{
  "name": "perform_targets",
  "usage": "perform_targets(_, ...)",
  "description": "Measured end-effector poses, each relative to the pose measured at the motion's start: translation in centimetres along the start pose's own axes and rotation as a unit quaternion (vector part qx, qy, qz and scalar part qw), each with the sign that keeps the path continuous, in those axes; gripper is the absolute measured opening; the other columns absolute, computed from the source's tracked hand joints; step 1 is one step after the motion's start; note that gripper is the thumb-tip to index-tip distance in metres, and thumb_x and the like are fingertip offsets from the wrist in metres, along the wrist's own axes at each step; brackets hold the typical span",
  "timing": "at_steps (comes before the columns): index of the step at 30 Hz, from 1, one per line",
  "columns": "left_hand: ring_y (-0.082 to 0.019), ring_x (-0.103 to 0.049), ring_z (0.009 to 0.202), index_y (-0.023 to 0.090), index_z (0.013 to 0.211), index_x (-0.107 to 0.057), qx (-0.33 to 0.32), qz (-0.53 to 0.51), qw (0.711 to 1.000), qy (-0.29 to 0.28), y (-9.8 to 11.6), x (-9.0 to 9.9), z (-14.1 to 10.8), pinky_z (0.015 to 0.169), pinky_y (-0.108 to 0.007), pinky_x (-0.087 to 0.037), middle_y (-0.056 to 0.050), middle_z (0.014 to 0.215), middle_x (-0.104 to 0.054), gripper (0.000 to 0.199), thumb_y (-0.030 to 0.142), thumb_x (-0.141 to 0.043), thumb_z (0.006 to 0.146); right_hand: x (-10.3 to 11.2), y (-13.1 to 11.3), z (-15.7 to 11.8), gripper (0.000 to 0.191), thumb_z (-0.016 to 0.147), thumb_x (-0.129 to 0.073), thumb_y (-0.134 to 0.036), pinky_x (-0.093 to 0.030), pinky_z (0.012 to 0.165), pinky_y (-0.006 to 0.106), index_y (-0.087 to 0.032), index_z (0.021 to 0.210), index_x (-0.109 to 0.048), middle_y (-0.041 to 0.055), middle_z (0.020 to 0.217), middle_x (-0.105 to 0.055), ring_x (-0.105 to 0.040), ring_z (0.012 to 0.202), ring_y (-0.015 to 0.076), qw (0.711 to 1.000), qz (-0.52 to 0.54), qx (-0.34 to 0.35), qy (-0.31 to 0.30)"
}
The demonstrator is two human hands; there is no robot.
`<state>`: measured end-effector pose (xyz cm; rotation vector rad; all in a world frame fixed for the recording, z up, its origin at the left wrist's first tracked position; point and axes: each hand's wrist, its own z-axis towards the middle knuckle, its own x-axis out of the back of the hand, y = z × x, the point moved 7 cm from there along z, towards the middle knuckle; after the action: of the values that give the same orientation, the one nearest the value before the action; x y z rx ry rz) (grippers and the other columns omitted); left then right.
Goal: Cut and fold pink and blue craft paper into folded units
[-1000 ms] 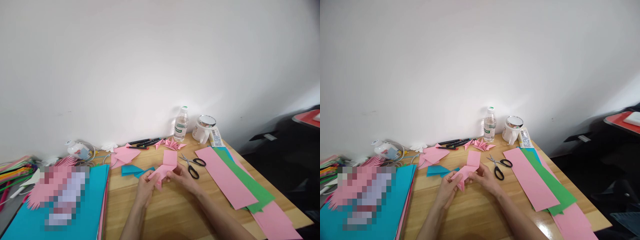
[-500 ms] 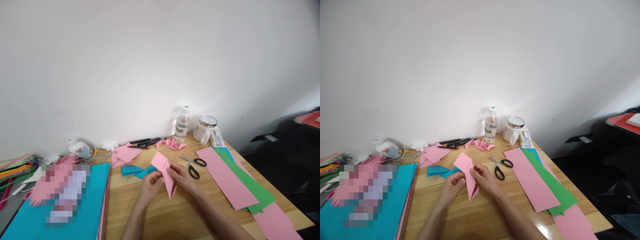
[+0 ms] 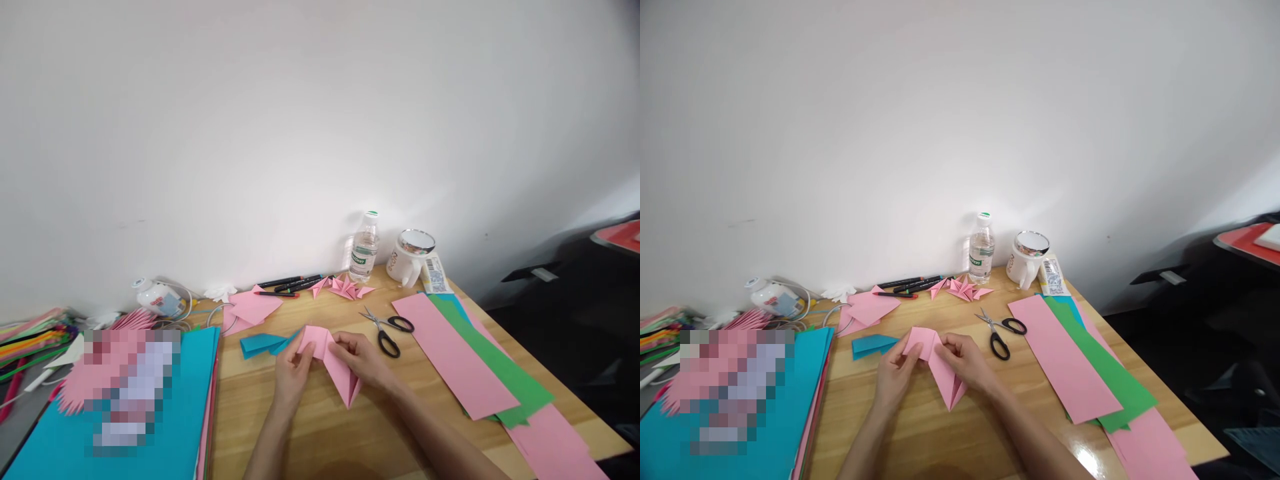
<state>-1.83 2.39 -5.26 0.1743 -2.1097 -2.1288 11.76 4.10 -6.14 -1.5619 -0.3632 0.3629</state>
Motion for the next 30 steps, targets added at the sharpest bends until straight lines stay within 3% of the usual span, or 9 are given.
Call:
perform_targets(2, -0.025, -0.064, 0.091, 0.017, 0.090, -0.072, -0.028, 0.028, 0.999, 0.009, 0.2, 0.2, 0.0, 0.085, -0.036, -0.048, -0.008, 0.094, -0.072, 0.029, 0.035, -0.067, 0.068, 0.1, 0.4, 0.2, 0.044, 0.078, -0.049, -0.057, -0.020, 0.045, 0.021, -0.017, 0.060, -0.044, -0.0054, 0.053, -0.034, -0.028, 0.048, 0.0073, 1.000, -0.024, -0.004, 0.011)
perform_targets(4, -0.025, -0.063, 0.096, 0.018, 0.090, -0.072, -0.045, 0.053, 0.998, -0.010, 0.2, 0.1, 0.0, 0.091, -0.038, -0.045, -0.009, 0.097, -0.071, 0.027, 0.034, -0.065, 0.071, 0.2, 0.7, 0.3, 0.047, 0.077, -0.047, -0.059, -0.019, 0.045, 0.021, -0.018, 0.056, -0.038, -0.0056, 0.053, -0.030, -0.026, 0.048, 0.0072, 0.999, -0.046, -0.006, 0.023)
perform_targets(7, -0.024, -0.065, 0.093, 0.019, 0.093, -0.072, -0.055, 0.077, 0.995, -0.040, 0.1, -0.4, -0.1, 0.085, -0.036, -0.049, -0.008, 0.097, -0.071, 0.026, 0.033, -0.061, 0.074, 0.4, 0.9, 0.4, 0.047, 0.078, -0.045, -0.059, -0.020, 0.046, 0.022, -0.019, 0.055, -0.034, -0.0049, 0.054, -0.029, -0.026, 0.050, 0.0080, 0.997, -0.066, -0.005, 0.045)
perform_targets(14, -0.025, -0.067, 0.087, 0.018, 0.088, -0.073, -0.058, 0.112, 0.992, -0.024, -0.1, -0.4, -0.3, 0.080, -0.036, -0.052, -0.006, 0.090, -0.073, 0.021, 0.026, -0.063, 0.071, 0.3, 1.0, 0.2, 0.043, 0.078, -0.047, -0.049, -0.017, 0.047, 0.023, -0.019, 0.053, -0.031, -0.0048, 0.054, -0.025, -0.023, 0.050, 0.0083, 0.996, -0.074, -0.008, 0.041)
perform_targets(20, -0.024, -0.068, 0.086, 0.018, 0.089, -0.073, -0.066, 0.121, 0.989, -0.053, -0.1, -0.9, -0.3, 0.080, -0.035, -0.053, -0.006, 0.093, -0.072, 0.021, 0.023, -0.059, 0.075, 0.6, 1.3, 0.2, 0.036, 0.078, -0.045, -0.046, -0.022, 0.047, 0.023, -0.018, 0.055, -0.040, -0.0037, 0.054, -0.035, -0.030, 0.051, 0.0096, 0.995, -0.062, -0.022, 0.073)
perform_targets(25, -0.021, -0.068, 0.087, 0.019, 0.091, -0.072, -0.160, 0.148, 0.973, -0.077, 0.1, -1.5, -0.8, 0.080, -0.033, -0.053, -0.006, 0.095, -0.071, 0.030, 0.010, -0.049, 0.075, 0.9, 1.8, 0.2, 0.029, 0.076, -0.048, -0.041, -0.030, 0.051, 0.023, -0.016, 0.059, -0.050, -0.0017, 0.057, -0.046, -0.039, 0.056, 0.0118, 0.993, -0.053, -0.027, 0.105)
perform_targets(30, -0.019, -0.066, 0.092, 0.021, 0.097, -0.070, -0.276, 0.171, 0.939, -0.112, 0.4, -1.9, -1.5, 0.083, -0.032, -0.052, -0.005, 0.101, -0.070, 0.041, 0.002, -0.041, 0.074, 1.0, 2.2, -0.2, 0.028, 0.077, -0.046, -0.036, -0.027, 0.047, 0.022, -0.016, 0.058, -0.051, -0.0022, 0.055, -0.046, -0.038, 0.052, 0.0111, 0.990, -0.039, -0.045, 0.128)
